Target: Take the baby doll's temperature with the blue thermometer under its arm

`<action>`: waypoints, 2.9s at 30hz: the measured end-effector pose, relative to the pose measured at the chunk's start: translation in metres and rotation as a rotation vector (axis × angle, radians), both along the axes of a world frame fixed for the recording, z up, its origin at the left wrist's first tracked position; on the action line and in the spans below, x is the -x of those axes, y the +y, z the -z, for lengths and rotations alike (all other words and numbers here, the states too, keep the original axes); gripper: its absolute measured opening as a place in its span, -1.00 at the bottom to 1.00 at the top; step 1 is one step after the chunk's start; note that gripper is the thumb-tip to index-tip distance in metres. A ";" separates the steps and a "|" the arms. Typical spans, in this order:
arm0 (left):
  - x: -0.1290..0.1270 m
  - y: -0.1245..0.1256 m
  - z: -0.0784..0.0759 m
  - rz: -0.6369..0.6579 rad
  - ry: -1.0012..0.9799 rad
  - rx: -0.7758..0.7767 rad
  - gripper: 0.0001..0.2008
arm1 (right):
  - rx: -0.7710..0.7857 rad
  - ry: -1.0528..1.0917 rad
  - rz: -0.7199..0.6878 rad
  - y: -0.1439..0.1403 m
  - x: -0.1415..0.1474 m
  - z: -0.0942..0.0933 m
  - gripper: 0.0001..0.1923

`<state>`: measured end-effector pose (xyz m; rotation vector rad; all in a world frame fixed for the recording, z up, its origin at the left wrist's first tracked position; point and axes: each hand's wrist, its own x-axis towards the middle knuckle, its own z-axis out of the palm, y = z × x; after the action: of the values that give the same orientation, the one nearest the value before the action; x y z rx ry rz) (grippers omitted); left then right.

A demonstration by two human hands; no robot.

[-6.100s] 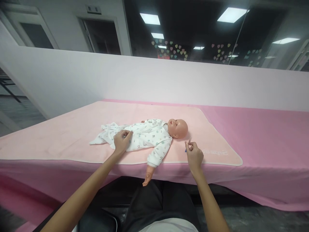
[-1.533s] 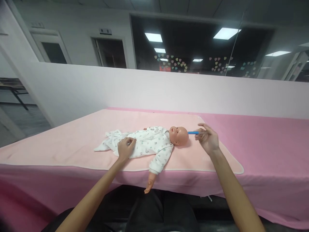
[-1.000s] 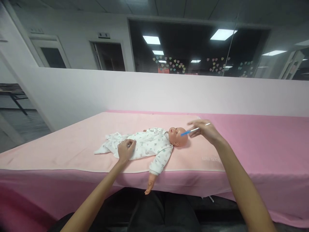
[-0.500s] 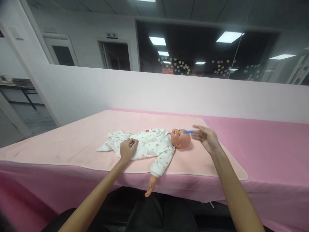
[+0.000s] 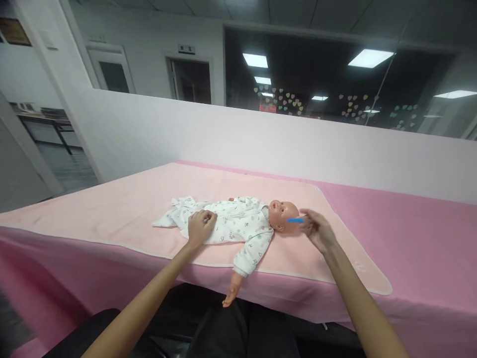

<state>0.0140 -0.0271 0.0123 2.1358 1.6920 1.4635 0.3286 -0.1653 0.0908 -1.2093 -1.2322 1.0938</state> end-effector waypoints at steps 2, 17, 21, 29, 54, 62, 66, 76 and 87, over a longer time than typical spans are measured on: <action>0.000 0.000 0.000 -0.003 0.004 -0.002 -0.76 | 0.067 -0.071 -0.070 0.005 0.000 0.004 -0.62; -0.001 0.000 0.002 -0.009 0.003 -0.003 -0.77 | -0.052 0.040 0.024 0.006 0.004 -0.039 -0.80; -0.001 -0.002 0.001 -0.007 0.001 0.006 -0.77 | 0.025 0.148 0.020 0.001 -0.008 -0.018 -0.88; -0.002 -0.002 0.003 0.000 -0.001 -0.002 -0.78 | 0.103 0.132 -0.004 0.000 -0.014 -0.012 -0.90; -0.057 -0.019 -0.038 -0.002 -0.185 -0.170 -0.77 | -0.312 -0.973 -0.092 -0.009 -0.022 0.092 -0.65; -0.124 -0.019 -0.027 0.386 0.361 -0.235 -0.77 | -0.285 -1.081 -0.174 -0.017 -0.032 0.096 -0.50; -0.128 -0.009 -0.010 0.276 0.389 -0.255 -0.70 | -0.345 -1.106 -0.135 -0.017 -0.032 0.097 -0.56; -0.123 -0.015 0.001 0.194 0.354 -0.320 -0.82 | -0.714 -0.784 0.281 0.079 0.081 0.057 -0.61; -0.122 -0.017 0.008 0.087 0.328 -0.404 -0.90 | -0.836 -0.565 0.474 0.125 0.104 0.093 -0.52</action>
<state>0.1363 -0.0437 0.0047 2.7531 1.4558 1.6171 0.2243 -0.0408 -0.0023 -1.0616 -1.4885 -0.1600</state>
